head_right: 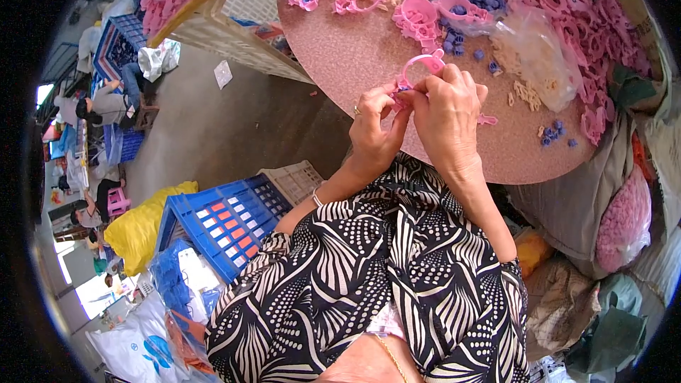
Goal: Assembling small plastic toy parts at a workshop table.
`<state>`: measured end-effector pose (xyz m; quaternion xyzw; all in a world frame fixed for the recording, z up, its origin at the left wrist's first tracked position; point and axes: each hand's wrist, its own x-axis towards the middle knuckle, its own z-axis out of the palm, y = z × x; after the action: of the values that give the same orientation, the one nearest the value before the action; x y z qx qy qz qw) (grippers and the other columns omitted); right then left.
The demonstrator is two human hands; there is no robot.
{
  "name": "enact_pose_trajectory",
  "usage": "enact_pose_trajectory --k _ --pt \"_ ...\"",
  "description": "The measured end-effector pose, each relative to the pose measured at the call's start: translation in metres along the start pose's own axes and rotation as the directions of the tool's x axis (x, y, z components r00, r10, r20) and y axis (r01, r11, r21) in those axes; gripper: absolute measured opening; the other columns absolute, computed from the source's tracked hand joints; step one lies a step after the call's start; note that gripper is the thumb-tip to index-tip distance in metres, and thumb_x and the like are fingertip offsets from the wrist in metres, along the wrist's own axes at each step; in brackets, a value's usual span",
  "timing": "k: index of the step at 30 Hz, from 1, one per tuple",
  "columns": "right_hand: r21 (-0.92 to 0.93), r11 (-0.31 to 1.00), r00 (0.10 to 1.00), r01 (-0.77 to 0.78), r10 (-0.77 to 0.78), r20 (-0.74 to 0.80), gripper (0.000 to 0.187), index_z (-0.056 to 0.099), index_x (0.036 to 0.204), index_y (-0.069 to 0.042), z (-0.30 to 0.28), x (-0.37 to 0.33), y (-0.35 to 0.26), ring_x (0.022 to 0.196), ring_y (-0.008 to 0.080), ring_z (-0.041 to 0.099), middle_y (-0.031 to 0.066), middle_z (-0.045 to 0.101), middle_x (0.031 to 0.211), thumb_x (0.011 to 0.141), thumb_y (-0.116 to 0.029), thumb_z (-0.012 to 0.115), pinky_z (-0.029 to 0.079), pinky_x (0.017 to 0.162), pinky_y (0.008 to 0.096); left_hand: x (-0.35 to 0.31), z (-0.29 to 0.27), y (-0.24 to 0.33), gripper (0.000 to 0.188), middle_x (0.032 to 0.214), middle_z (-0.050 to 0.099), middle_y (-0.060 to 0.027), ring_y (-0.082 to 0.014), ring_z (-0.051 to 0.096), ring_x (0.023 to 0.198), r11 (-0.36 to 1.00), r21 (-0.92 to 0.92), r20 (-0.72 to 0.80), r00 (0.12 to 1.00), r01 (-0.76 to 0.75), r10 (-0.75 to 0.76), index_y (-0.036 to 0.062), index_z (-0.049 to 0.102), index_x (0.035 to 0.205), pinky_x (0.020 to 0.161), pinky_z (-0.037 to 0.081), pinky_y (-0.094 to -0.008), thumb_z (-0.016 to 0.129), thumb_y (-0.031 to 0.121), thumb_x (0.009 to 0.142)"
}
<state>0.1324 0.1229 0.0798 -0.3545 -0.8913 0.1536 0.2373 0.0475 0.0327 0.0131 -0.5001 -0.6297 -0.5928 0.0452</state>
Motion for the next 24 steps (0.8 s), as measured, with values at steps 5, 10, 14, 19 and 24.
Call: enact_pose_trajectory --k 5,10,14,19,24 --pt "-0.069 0.998 0.982 0.008 -0.021 -0.187 0.026 0.068 0.095 -0.006 -0.011 0.006 -0.004 0.087 0.026 0.061 0.0098 0.062 0.091 0.076 -0.023 0.076 0.043 0.076 0.0393 -0.008 0.008 -0.006 0.035 0.104 0.06 -0.0202 -0.0355 0.062 0.093 0.951 -0.19 -0.053 0.964 0.245 -0.259 0.0007 0.049 0.105 0.074 0.053 -0.0382 0.072 -0.002 0.079" --pt "0.334 0.924 0.976 -0.187 0.214 -0.045 0.041 0.059 0.12 0.0 -0.008 0.01 0.03 0.081 0.025 0.067 0.0162 0.068 0.095 0.09 -0.027 0.066 0.053 0.069 0.0347 -0.003 0.007 -0.006 0.038 0.106 0.059 -0.0187 -0.0334 0.062 0.093 0.906 -0.292 -0.037 0.942 0.308 -0.332 0.0009 0.049 0.107 0.074 0.055 -0.037 0.074 0.0 0.077" --pt "0.69 0.611 0.916 -0.387 0.341 0.212 0.029 0.064 0.108 0.004 0.023 0.01 0.042 0.066 0.0132 0.068 0.0118 0.069 0.076 0.095 -0.021 0.061 0.052 0.057 0.0248 0.0 0.002 -0.006 0.04 0.121 0.057 -0.0208 -0.0357 0.061 0.103 0.987 0.125 0.066 0.992 0.097 -0.106 -0.0015 0.057 0.113 0.083 0.054 -0.0398 0.074 0.006 0.078" --pt "0.598 0.686 0.907 -0.414 0.365 0.21 0.03 0.065 0.104 0.005 0.009 0.014 0.028 0.062 0.0123 0.066 0.0092 0.069 0.073 0.095 -0.023 0.06 0.051 0.056 0.0246 0.005 -0.009 -0.015 0.041 0.126 0.057 -0.0237 -0.0382 0.053 0.122 0.928 0.321 0.209 0.97 -0.188 0.125 -0.0021 0.063 0.117 0.097 0.047 -0.0433 0.072 0.007 0.078" --pt "0.534 0.768 0.935 -0.353 0.302 0.184 0.027 0.066 0.097 0.007 0.003 0.015 0.026 0.062 0.0109 0.065 0.0082 0.068 0.072 0.094 -0.019 0.061 0.051 0.055 0.0241 0.011 -0.009 -0.014 0.038 0.121 0.061 -0.0225 -0.0371 0.057 0.118 0.946 0.305 0.197 0.979 -0.111 0.051 -0.0034 0.063 0.115 0.093 0.05 -0.0418 0.071 0.004 0.079"
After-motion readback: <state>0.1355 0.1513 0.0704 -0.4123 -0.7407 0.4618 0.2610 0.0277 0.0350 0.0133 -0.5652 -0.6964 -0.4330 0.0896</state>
